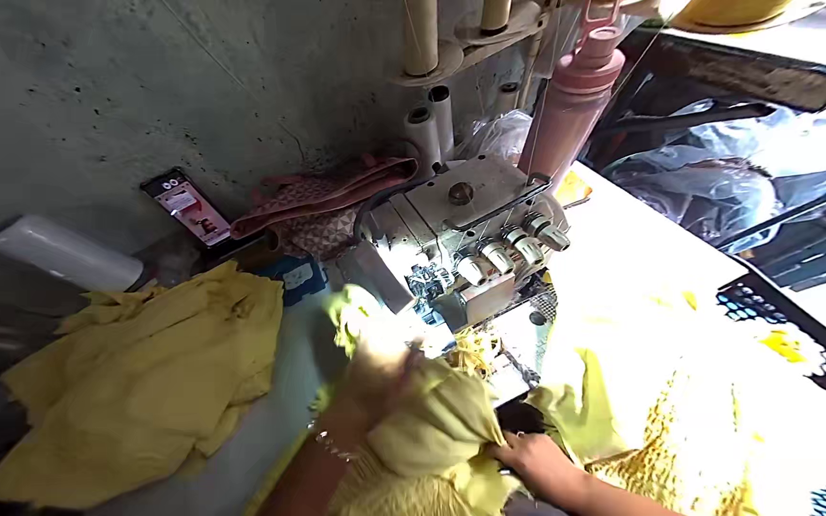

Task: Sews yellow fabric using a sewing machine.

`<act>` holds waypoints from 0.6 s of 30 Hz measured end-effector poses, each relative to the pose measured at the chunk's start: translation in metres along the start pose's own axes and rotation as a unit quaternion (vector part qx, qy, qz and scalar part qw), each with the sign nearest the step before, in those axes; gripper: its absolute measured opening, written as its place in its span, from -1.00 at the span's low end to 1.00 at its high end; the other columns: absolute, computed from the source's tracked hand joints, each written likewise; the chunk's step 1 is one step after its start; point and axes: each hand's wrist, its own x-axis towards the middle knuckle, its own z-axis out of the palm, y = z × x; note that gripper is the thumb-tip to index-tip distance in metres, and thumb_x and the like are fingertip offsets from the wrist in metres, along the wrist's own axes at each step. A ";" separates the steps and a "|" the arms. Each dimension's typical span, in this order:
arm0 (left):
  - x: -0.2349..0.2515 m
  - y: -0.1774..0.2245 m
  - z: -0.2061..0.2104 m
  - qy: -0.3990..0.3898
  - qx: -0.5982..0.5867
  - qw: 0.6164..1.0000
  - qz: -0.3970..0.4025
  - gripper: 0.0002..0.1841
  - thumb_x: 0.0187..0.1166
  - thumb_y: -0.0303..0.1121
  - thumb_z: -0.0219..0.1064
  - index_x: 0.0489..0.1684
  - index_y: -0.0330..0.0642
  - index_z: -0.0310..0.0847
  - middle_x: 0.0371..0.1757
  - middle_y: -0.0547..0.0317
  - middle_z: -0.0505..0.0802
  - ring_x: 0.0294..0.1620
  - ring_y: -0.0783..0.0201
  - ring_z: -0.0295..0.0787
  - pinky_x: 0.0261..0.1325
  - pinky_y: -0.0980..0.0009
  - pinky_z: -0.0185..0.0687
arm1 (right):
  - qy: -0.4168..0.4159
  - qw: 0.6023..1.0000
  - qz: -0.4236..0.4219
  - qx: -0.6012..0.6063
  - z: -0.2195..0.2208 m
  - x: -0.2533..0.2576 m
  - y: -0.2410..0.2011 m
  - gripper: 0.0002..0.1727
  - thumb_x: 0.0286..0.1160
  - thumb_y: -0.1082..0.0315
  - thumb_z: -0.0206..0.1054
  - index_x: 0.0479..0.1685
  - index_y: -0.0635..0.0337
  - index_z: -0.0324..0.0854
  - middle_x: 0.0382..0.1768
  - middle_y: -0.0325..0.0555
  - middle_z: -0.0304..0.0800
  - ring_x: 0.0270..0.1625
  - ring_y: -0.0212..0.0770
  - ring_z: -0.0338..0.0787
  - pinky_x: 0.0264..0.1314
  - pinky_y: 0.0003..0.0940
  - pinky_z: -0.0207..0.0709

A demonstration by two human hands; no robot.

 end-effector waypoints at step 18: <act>0.003 0.010 0.014 0.055 -0.022 0.995 -0.074 -0.72 0.66 -0.01 0.29 -0.13 -0.01 0.65 0.04 0.03 0.74 0.25 0.13 0.62 0.41 0.21 0.38 | 0.227 0.935 0.025 0.273 -0.142 0.144 -0.051 -0.79 0.51 0.20 0.37 -0.32 0.14 0.78 -0.31 -0.38 0.70 -0.37 -0.74 0.49 -0.34 -0.84 0.33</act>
